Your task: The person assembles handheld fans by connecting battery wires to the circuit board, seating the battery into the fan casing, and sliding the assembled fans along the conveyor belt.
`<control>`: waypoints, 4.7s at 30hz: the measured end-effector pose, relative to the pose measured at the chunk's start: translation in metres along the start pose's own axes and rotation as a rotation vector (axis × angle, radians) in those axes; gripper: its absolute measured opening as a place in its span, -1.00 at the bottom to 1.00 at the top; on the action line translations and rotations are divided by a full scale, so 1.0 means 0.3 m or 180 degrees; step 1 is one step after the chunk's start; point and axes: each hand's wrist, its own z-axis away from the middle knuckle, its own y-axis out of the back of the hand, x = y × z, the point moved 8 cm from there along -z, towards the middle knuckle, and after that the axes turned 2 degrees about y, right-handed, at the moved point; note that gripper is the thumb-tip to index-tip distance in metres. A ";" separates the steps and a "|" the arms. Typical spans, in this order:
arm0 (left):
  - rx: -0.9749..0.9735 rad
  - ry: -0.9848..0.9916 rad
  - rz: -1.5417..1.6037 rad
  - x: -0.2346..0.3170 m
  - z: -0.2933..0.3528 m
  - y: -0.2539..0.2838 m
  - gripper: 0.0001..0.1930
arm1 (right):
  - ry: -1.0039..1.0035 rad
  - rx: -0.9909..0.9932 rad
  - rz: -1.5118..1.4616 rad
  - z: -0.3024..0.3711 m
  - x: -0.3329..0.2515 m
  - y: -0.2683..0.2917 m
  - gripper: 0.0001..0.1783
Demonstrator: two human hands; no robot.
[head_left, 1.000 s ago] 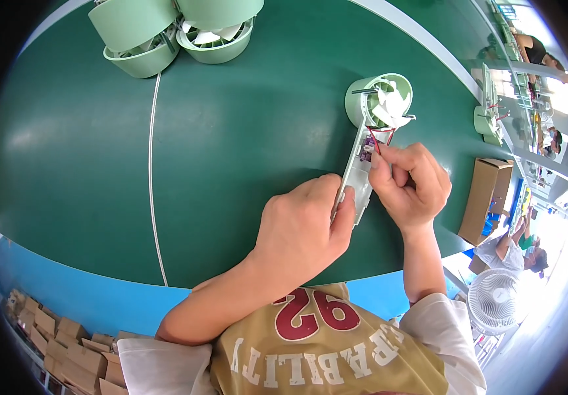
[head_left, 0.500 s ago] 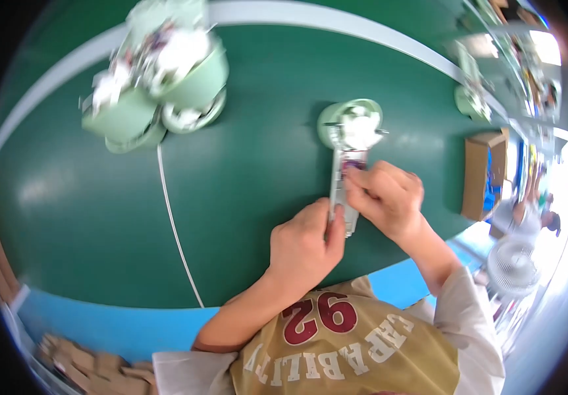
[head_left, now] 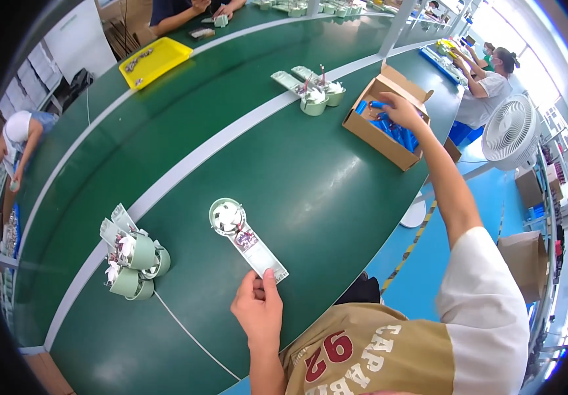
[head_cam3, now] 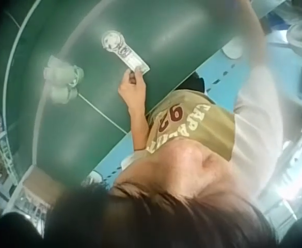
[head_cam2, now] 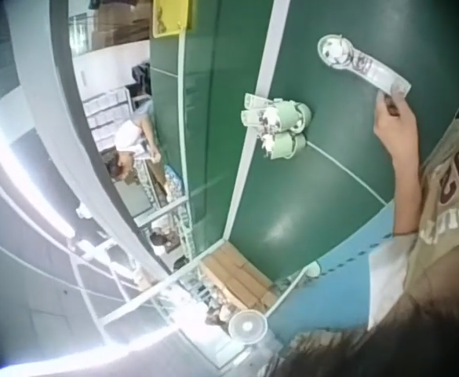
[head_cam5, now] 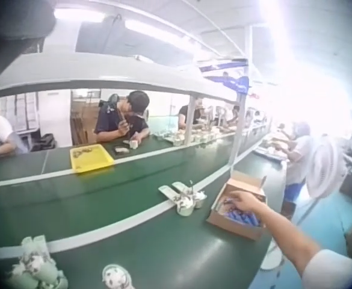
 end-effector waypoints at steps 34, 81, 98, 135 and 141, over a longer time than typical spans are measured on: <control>0.0697 -0.1358 0.0027 0.218 0.058 -0.037 -0.77 | 0.2094 -0.1498 -0.1538 0.679 -1.224 -0.093 -0.79; 0.0970 -0.1475 -0.0059 0.130 0.053 0.013 -0.73 | 0.0182 -0.2396 -0.3466 0.663 -1.197 -0.224 -0.90; -0.0368 0.0637 0.0032 -0.045 -0.138 0.031 -0.75 | 0.2543 -0.1793 -0.2371 0.474 -1.328 -0.306 -0.86; -0.0419 0.1343 0.0927 -0.057 -0.001 -0.042 -0.78 | 0.1023 -0.2396 -0.2106 0.639 -1.137 -0.213 -0.37; -0.0423 0.1432 0.1007 -0.053 0.038 -0.055 -0.73 | 0.1376 -0.1845 -0.1065 0.684 -1.106 -0.160 -0.56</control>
